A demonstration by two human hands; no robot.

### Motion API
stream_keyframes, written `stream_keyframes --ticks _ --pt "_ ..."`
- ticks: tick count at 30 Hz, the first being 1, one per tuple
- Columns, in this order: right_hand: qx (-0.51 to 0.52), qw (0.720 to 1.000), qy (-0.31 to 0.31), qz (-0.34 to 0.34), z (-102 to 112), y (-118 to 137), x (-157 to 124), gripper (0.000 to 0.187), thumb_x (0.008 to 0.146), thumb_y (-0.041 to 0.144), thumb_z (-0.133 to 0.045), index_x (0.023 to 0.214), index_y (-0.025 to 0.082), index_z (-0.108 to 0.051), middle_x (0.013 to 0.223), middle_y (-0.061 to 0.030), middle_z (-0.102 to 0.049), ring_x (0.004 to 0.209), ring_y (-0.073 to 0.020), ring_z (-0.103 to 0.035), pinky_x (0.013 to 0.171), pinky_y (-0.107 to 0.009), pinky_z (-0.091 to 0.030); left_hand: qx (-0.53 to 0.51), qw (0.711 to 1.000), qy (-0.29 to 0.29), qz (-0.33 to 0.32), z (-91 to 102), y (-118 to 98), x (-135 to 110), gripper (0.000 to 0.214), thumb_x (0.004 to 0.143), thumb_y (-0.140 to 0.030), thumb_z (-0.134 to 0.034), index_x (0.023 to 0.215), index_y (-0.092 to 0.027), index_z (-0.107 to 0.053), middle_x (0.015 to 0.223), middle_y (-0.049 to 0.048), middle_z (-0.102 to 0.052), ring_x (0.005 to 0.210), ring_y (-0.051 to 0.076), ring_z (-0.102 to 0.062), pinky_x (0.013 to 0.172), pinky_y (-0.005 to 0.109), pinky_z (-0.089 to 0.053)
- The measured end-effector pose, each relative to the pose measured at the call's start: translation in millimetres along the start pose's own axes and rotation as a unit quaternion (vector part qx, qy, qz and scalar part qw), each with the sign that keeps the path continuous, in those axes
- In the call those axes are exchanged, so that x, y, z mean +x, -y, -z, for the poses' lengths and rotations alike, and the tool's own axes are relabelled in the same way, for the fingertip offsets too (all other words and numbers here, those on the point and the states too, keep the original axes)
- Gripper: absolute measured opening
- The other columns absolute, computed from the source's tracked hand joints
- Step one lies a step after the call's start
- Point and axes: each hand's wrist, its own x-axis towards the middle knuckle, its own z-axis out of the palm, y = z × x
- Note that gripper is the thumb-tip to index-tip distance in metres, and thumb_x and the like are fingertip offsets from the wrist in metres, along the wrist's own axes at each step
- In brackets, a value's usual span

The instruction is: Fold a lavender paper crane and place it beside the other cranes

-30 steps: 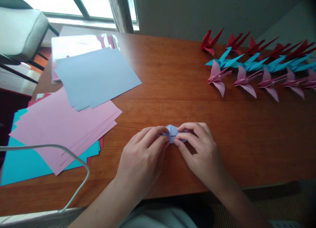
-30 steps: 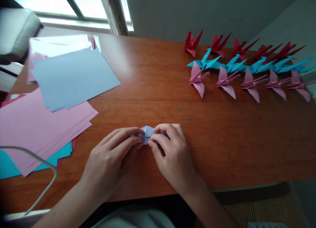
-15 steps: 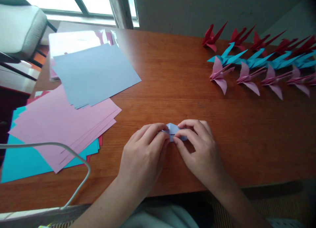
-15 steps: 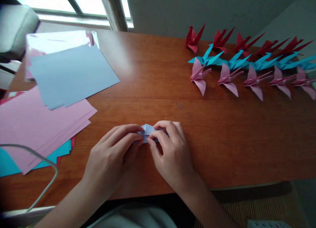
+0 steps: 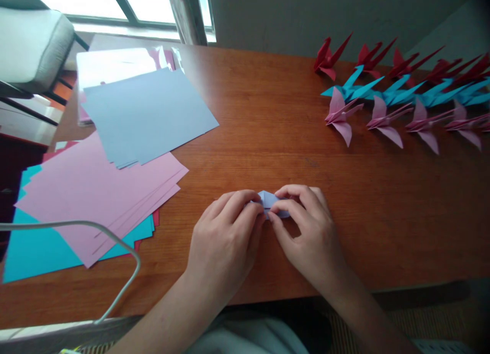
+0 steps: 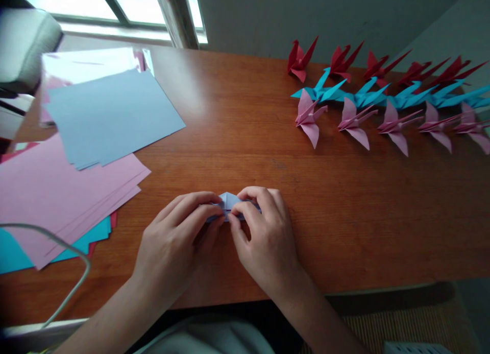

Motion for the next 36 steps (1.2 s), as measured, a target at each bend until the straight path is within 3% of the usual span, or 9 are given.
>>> stream_keyframes --ticks 36 --pt "-0.003 1.0 -0.005 0.002 -0.7 -1.2 -0.4 0.013 0.088 0.01 -0.062 0.09 0.023 -0.063 0.106 -0.0082 -0.065 0.101 -0.0251 -0.057 0.088 -0.044 -0.052 0.058 0.998 0.002 -0.006 -2.2 -4.1 2.7 0.011 0.094 -0.016 -0.055 0.089 -0.018 -0.065 0.106 0.0074 -0.071 0.093 0.025 -0.065 0.079 0.039 -0.055"
